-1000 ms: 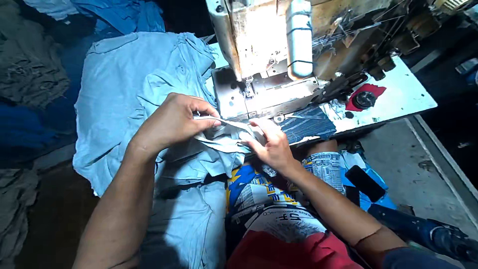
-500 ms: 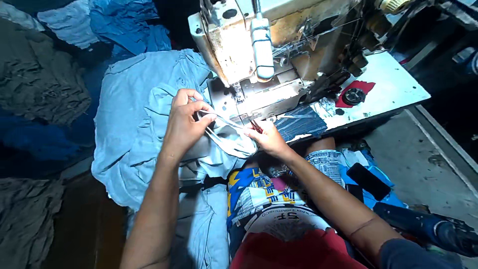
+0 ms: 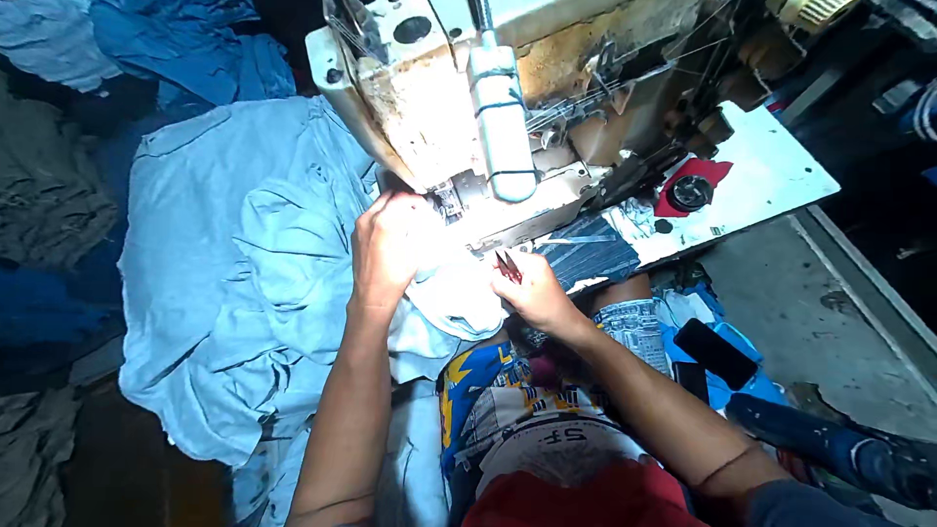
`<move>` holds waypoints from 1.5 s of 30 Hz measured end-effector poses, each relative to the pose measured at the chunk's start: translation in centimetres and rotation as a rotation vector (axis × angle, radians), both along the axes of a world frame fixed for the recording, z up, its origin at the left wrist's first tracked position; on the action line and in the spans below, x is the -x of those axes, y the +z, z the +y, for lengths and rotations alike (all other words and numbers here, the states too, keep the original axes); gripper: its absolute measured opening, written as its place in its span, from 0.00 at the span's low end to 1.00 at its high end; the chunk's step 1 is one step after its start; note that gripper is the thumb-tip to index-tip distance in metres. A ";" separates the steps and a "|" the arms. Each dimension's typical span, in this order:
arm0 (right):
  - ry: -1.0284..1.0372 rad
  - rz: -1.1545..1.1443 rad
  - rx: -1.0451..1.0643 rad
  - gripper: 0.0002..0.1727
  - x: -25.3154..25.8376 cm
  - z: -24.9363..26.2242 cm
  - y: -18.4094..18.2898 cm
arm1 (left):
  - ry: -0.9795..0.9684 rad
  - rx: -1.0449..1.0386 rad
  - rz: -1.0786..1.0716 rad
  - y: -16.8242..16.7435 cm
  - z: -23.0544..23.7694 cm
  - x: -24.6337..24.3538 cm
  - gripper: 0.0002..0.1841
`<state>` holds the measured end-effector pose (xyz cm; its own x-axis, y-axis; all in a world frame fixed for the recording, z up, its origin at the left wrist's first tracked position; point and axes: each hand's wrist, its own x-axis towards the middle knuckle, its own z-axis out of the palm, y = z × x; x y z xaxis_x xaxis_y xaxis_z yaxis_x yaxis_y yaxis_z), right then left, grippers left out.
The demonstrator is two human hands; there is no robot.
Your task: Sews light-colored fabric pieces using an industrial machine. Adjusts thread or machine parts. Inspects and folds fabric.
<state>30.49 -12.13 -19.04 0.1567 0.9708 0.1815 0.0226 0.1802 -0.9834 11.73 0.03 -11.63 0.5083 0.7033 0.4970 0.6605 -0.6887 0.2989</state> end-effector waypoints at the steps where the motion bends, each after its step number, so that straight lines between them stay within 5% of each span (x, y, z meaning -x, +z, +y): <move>1: -0.004 0.029 -0.012 0.07 0.1 0.0 0.1 | 0.008 0.015 -0.004 0.1 0.7 -0.3 0.09; 6: -0.096 0.041 -0.077 0.17 0.3 0.6 1.3 | 0.079 0.080 -0.045 0.7 4.2 -2.4 0.17; 11: -0.183 0.007 -0.150 0.10 0.3 1.8 1.7 | 0.106 0.311 -0.190 0.3 6.6 -3.6 0.39; 19: -0.143 0.107 -0.085 0.04 0.7 1.2 1.7 | -0.120 0.229 -0.293 0.1 7.3 -3.2 0.26; 24: -0.160 0.075 -0.098 0.04 0.6 1.6 1.9 | -0.158 0.356 -0.382 0.2 7.7 -3.2 0.39; 30: -0.135 0.096 -0.090 0.04 0.9 1.4 2.0 | -0.102 0.247 -0.345 -0.8 8.7 -2.8 0.31; 34: -0.121 0.051 -0.114 0.04 0.7 1.5 2.1 | 0.051 -0.026 -0.303 0.0 4.4 -2.0 0.17; 36: -0.109 0.031 -0.107 0.04 0.6 1.4 2.4 | -0.085 -0.064 -0.231 -1.0 -0.1 0.2 0.12; 41: 0.010 -0.037 -0.134 0.03 -0.3 1.3 3.3 | -0.126 -0.046 0.221 -1.6 -5.7 5.8 0.24; 45: -0.107 -0.410 -0.259 0.10 -1.0 1.4 3.5 | -0.051 -0.131 0.217 2.7 -9.1 10.0 0.25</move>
<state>31.51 -10.75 -15.56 0.1186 0.8678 0.4825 0.4298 0.3932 -0.8128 1.74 -9.06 -8.95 0.6460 0.6110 0.4575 0.6632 -0.7461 0.0600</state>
